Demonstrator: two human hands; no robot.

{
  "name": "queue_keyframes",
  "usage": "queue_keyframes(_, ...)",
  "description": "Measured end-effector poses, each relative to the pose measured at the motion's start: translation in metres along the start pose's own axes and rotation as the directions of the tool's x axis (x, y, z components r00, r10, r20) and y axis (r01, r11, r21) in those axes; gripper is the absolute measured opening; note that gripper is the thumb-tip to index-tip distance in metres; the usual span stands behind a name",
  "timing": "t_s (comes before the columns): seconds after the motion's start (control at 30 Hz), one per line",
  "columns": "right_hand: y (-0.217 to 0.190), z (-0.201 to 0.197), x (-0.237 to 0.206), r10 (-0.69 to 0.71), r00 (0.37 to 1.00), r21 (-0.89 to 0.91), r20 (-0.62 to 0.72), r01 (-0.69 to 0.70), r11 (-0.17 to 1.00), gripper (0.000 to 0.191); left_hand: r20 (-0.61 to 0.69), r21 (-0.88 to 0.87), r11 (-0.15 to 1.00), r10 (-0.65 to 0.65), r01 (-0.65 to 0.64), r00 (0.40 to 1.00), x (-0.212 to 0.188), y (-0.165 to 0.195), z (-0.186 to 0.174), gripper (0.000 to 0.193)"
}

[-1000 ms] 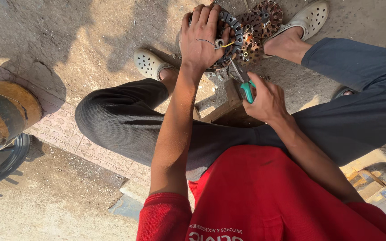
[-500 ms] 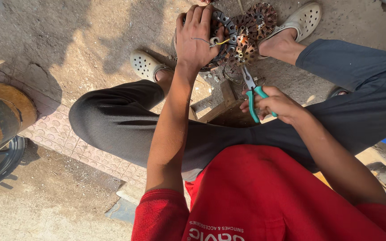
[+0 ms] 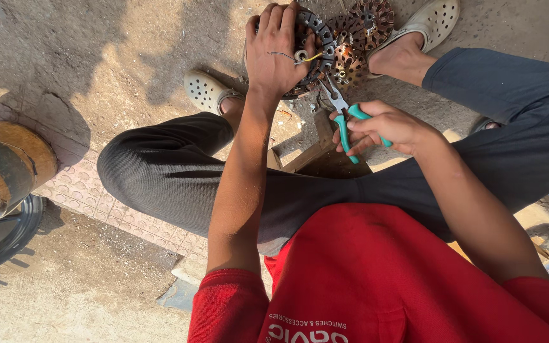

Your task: The person sits on the ground and uses pliers to cut and remove wires from a circular metal component with multiple slots. The person repeatedly repositions the component and continues cutting wires throughout the clip.

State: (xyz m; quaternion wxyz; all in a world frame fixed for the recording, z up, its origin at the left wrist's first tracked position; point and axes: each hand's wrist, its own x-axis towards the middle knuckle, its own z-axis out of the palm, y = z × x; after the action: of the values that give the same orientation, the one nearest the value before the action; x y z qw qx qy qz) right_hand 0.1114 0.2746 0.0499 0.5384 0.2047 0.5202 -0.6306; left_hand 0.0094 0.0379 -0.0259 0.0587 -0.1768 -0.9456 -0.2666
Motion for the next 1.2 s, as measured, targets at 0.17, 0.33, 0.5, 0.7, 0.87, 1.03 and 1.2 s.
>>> queue_keyframes(0.17, -0.004, -0.009, 0.011, -0.008, 1.0, 0.001, 0.028, 0.008, 1.0, 0.044, 0.01, -0.016, 1.0, -0.002, 0.003, 1.0, 0.0, 0.001, -0.004, 0.051)
queue_keyframes(0.33, 0.002, -0.015, 0.012, -0.078, 0.984, 0.256, 0.161, 0.034, 0.966, 0.044, -0.031, -0.018, 1.0, 0.008, -0.009, 0.999, 0.001, 0.004, -0.006, 0.049)
queue_keyframes(0.5, 0.009, -0.011, 0.011, -0.21, 0.949, 0.535, 0.236, 0.054, 0.843, 0.051, -0.03, -0.019, 1.0, 0.007, -0.007, 1.0, -0.001, 0.004, -0.007, 0.052)
queue_keyframes(0.7, 0.021, -0.005, 0.002, -0.3, 0.889, 0.674, 0.347, -0.014, 0.739, 0.081, -0.035, -0.046, 0.999, -0.003, 0.001, 0.999, 0.001, 0.002, -0.005, 0.048)
queue_keyframes(0.87, 0.031, 0.022, 0.007, -0.806, 0.591, -0.926, -0.038, 0.281, 0.25, 0.075, -0.037, -0.015, 1.0, 0.001, -0.002, 0.999, 0.004, 0.0, -0.002, 0.046)
queue_keyframes(1.03, 0.031, 0.026, -0.01, -0.858, 0.507, -0.972, 0.088, 0.234, 0.039, 0.06, -0.043, -0.002, 1.0, 0.016, -0.016, 0.999, 0.006, -0.003, -0.002, 0.044)
queue_keyframes(1.2, 0.036, 0.021, -0.017, -0.593, 0.805, -0.582, -0.026, 0.47, 0.663, 0.075, 0.006, -0.037, 0.999, -0.013, 0.014, 1.0, 0.004, -0.001, -0.003, 0.046)
